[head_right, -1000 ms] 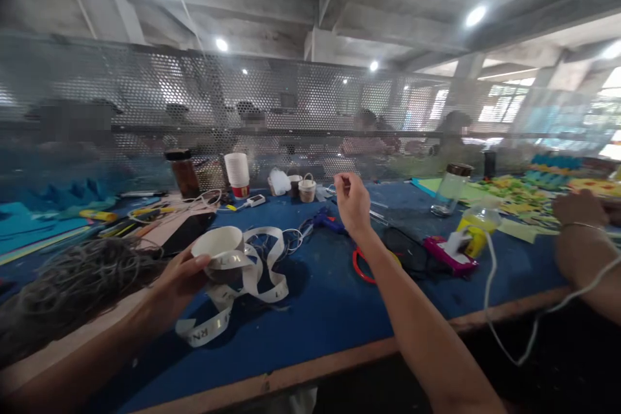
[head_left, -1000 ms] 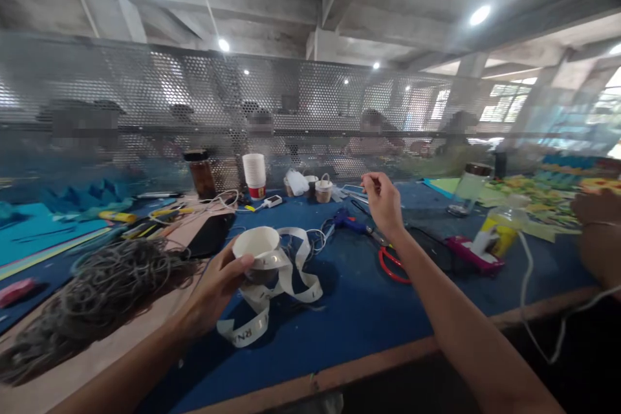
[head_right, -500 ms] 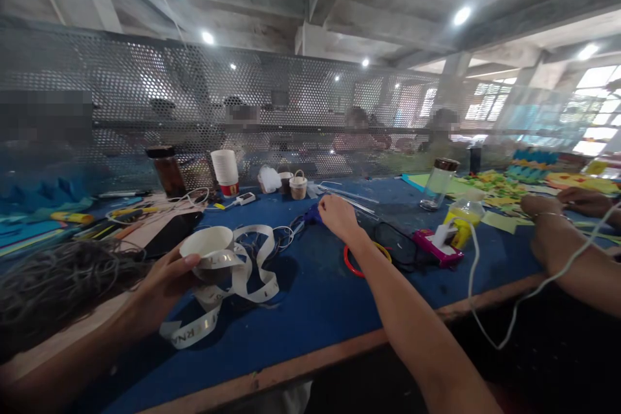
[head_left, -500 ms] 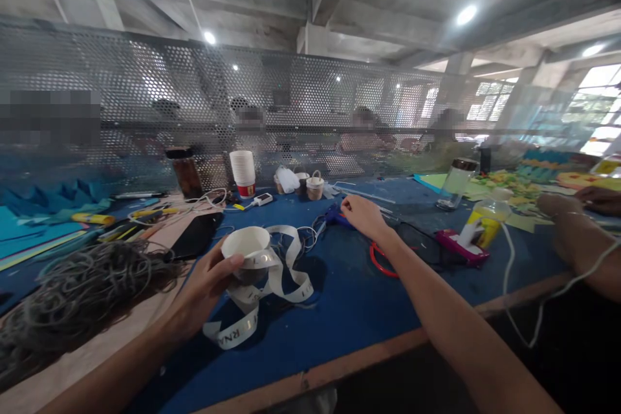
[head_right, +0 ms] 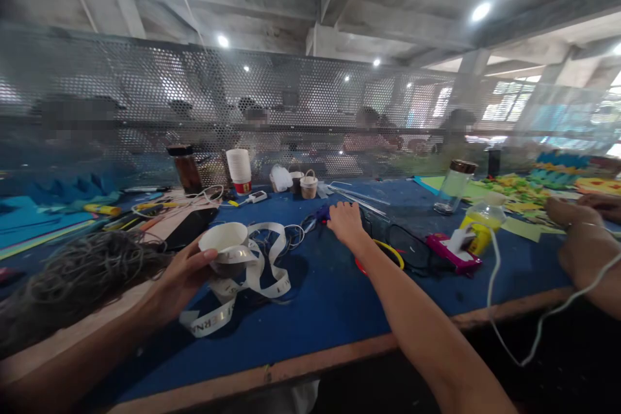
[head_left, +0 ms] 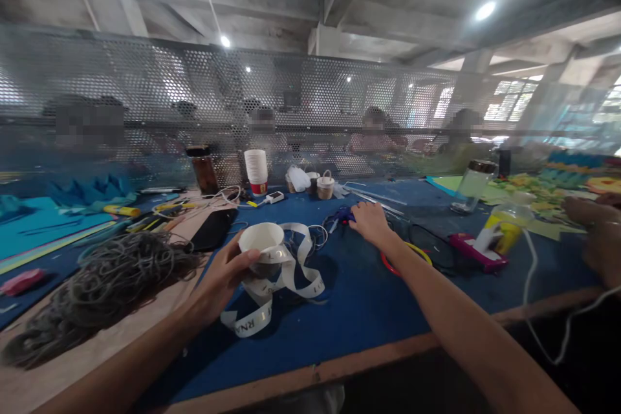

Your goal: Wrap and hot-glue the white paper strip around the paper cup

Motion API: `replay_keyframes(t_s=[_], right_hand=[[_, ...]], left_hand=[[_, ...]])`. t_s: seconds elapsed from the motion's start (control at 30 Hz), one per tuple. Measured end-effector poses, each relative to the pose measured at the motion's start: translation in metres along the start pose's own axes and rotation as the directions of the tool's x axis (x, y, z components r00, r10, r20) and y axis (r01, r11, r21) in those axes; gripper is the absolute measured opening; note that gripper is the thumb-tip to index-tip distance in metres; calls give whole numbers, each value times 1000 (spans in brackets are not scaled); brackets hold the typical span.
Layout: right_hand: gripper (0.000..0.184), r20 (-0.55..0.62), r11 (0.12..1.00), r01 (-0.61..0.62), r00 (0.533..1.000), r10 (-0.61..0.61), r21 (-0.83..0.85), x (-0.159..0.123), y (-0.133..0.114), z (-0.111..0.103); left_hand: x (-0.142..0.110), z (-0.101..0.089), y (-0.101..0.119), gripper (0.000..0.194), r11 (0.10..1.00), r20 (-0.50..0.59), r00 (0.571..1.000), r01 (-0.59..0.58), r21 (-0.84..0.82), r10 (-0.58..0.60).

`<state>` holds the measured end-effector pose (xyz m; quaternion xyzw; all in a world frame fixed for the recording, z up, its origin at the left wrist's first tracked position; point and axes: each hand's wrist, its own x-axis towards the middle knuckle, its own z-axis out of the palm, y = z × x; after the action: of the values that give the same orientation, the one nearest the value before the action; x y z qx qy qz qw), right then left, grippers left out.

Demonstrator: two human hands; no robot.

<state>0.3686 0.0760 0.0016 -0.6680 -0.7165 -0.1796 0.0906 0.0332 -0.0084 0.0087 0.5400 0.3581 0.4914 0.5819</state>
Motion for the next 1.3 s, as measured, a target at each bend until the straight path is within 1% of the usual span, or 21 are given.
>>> replay_keyframes(t_s=[0.1, 0.2, 0.3, 0.33, 0.37, 0.4, 0.43, 0.47, 0.5, 0.57, 0.6, 0.67, 0.77, 0.83, 0.93, 0.97, 1.03, 1.13, 1.3], right_hand=[[23, -84, 999, -39, 996, 41, 25, -3, 4, -11], [26, -174, 991, -104, 978, 118, 87, -3, 9, -24], [32, -244, 971, -144, 951, 189, 192, -1, 10, -36], [34, -265, 951, -146, 939, 221, 273, 0, 8, -40], [35, -284, 902, -116, 926, 250, 416, 0, 5, -45], [35, -297, 829, -55, 919, 260, 556, -1, 2, -50], [35, -310, 737, 23, 916, 256, 676, -3, -3, -55], [37, -316, 655, 79, 914, 253, 752, -5, -9, -60], [38, -297, 588, 88, 916, 270, 804, -9, -16, -64], [41, -206, 443, 61, 936, 286, 894, -19, -30, -73], [41, -150, 381, 39, 952, 267, 924, -24, -38, -76], [40, -96, 257, 38, 971, 217, 966, -34, -52, -80], [35, -32, 99, 27, 998, 54, 995, -45, -70, -81], [34, -1, 9, 1, 999, -46, 1000, -50, -79, -79], [34, 38, -142, -61, 986, -162, 988, -55, -89, -76], [34, 35, -182, -69, 983, -183, 981, -57, -91, -75], [34, 26, -227, -72, 980, -198, 971, -58, -93, -72], [35, 30, -236, -74, 982, -187, 969, -59, -94, -70], [34, 15, -237, -44, 992, -122, 971, -59, -93, -74]], left_hand=[[0, 0, 1, 44, 1000, 9, 1000, -17, 17, 17], [0, 3, 2, 51, 999, 7, 999, -42, 23, 41], [0, 5, 3, 54, 995, -16, 997, -75, 59, 76], [0, 6, 3, 55, 994, -20, 996, -86, 71, 88], [0, 6, 3, 56, 992, -24, 995, -95, 80, 98], [0, 5, 3, 57, 991, -31, 994, -104, 88, 107], [1, 4, 3, 59, 989, -37, 993, -110, 95, 114], [1, 3, 2, 61, 988, -42, 992, -114, 104, 119], [2, 1, 2, 63, 986, -42, 992, -117, 115, 122], [2, -2, 1, 64, 983, -39, 991, -119, 138, 126], [3, -3, 0, 64, 981, -42, 991, -124, 148, 131], [4, -5, 0, 65, 976, -57, 988, -135, 173, 146], [3, -4, 0, 64, 966, -73, 984, -143, 216, 162], [1, 0, 2, 64, 962, -76, 984, -141, 235, 163], [0, 7, 7, 65, 949, -109, 976, -150, 279, 186], [1, 9, 9, 64, 943, -116, 973, -157, 292, 197], [4, 13, 13, 64, 939, -101, 972, -174, 296, 212], [14, 19, 16, 64, 935, -71, 969, -208, 287, 237], [25, 26, 14, 66, 904, -97, 940, -283, 320, 328]])
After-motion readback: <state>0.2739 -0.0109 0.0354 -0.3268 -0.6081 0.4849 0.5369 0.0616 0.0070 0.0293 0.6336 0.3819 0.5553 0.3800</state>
